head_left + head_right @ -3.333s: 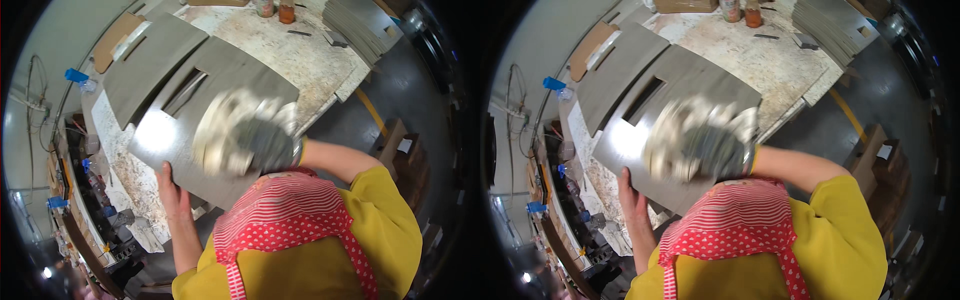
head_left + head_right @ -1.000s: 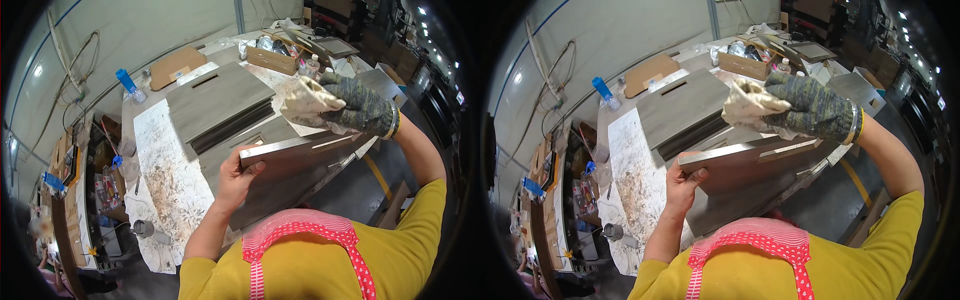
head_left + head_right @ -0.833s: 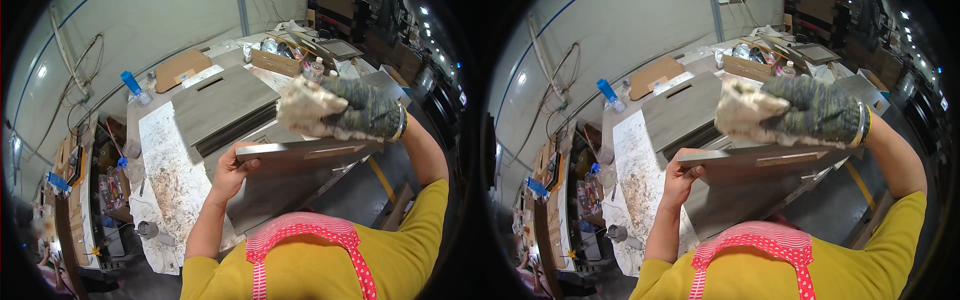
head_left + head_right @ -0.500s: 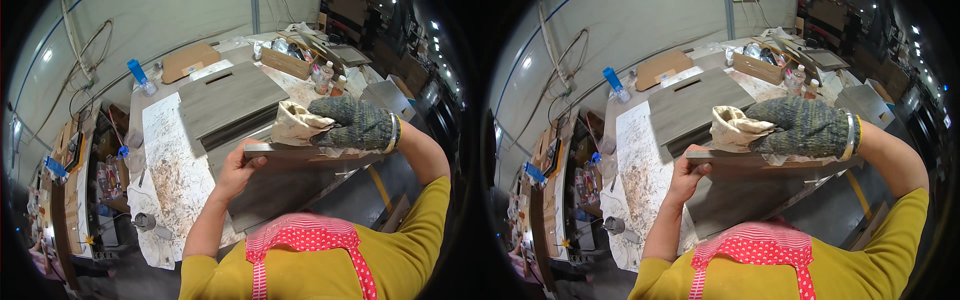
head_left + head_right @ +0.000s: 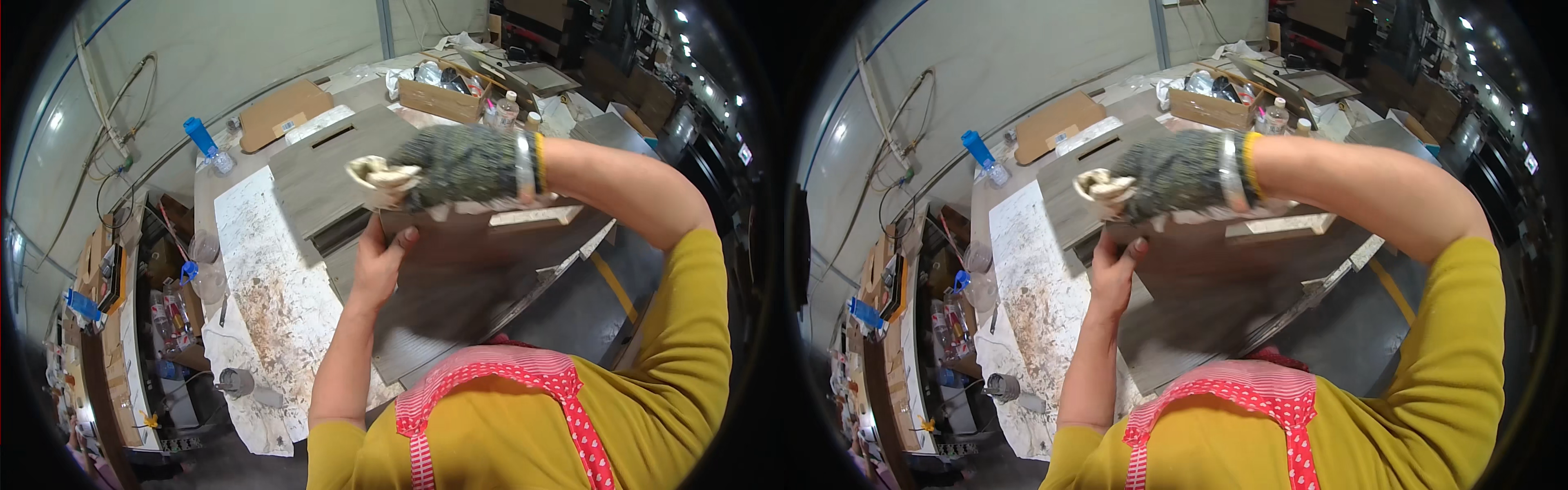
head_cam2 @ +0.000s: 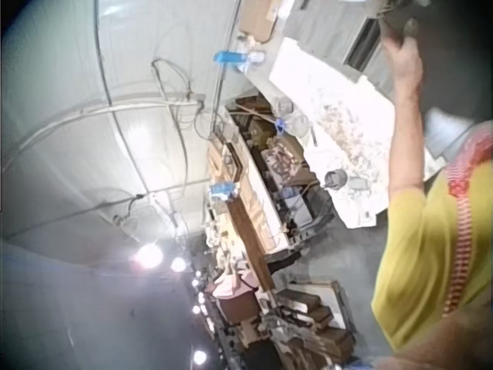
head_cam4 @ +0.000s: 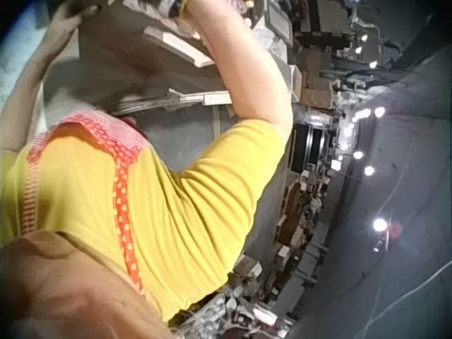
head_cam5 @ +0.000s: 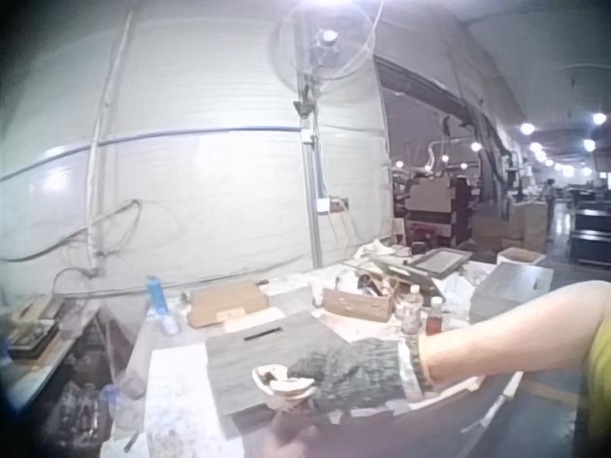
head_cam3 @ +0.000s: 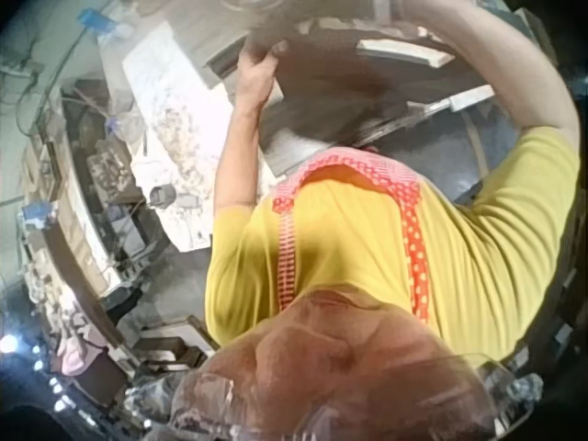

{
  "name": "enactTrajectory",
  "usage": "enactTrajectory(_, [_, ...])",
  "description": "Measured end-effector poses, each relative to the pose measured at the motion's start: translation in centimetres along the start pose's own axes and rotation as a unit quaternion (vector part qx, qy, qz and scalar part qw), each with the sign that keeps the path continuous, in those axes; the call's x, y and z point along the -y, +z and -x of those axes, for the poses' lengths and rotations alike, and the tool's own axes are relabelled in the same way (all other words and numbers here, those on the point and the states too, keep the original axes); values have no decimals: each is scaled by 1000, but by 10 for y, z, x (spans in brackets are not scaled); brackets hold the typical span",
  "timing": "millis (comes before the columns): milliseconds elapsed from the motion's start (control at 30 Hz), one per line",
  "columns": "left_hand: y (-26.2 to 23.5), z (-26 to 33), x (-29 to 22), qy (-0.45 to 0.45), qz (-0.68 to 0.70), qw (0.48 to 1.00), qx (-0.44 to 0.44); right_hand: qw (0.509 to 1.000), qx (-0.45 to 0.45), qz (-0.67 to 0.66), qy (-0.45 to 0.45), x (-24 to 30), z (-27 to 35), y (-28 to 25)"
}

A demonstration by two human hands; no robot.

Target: Cleaning dust and debris from wooden furniture panels using a rag.

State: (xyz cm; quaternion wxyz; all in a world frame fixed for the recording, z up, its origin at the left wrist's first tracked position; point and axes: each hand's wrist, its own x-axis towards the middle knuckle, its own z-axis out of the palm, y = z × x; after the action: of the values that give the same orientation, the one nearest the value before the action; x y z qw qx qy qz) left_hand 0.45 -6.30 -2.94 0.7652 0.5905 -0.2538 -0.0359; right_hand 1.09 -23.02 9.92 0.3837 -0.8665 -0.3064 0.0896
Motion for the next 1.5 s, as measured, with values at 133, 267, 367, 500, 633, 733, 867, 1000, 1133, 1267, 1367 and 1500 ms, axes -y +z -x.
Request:
enactTrajectory(133, [8, -6, 1, -36, -48, 998, -25, 946, 20, 313, -77, 21, -36, 10])
enactTrajectory(267, [1, -1, -2, 15, 20, 1000, -8, 983, -57, 173, -21, -16, -10, -48])
enactTrajectory(367, [6, 0, -4, 20, -8, 1000, 20, 991, -125, 35, 41, -91, 67, -167])
enactTrajectory(500, [8, -8, 1, -12, -60, 998, -31, 975, -186, -68, 103, -161, 148, -201])
enactTrajectory(633, [2, 8, 10, 3, -4, 992, -125, 935, -252, -200, 146, -210, 178, -177])
enactTrajectory(733, [10, 10, 1, 62, 22, 995, -80, 897, -276, -308, 156, -250, 187, -130])
enactTrajectory(867, [43, -1, 6, 81, -52, 978, -186, 832, -321, -384, 239, -359, 199, -99])
enactTrajectory(1000, [38, 0, 5, 66, -64, 981, -170, 841, -263, 175, 440, -395, 199, -73])
enactTrajectory(1133, [54, -5, 6, 71, -79, 967, -230, 924, -65, 279, 253, -377, 188, -30])
enactTrajectory(1267, [57, -10, 8, 60, -84, 968, -230, 955, -79, 223, 181, -395, 189, -51])
enactTrajectory(1367, [51, -3, 8, 60, -101, 968, -220, 888, -397, 41, 229, -407, 182, -98])
enactTrajectory(1500, [40, 4, 5, 60, -96, 974, -194, 836, -476, 26, 272, -477, 168, -138])
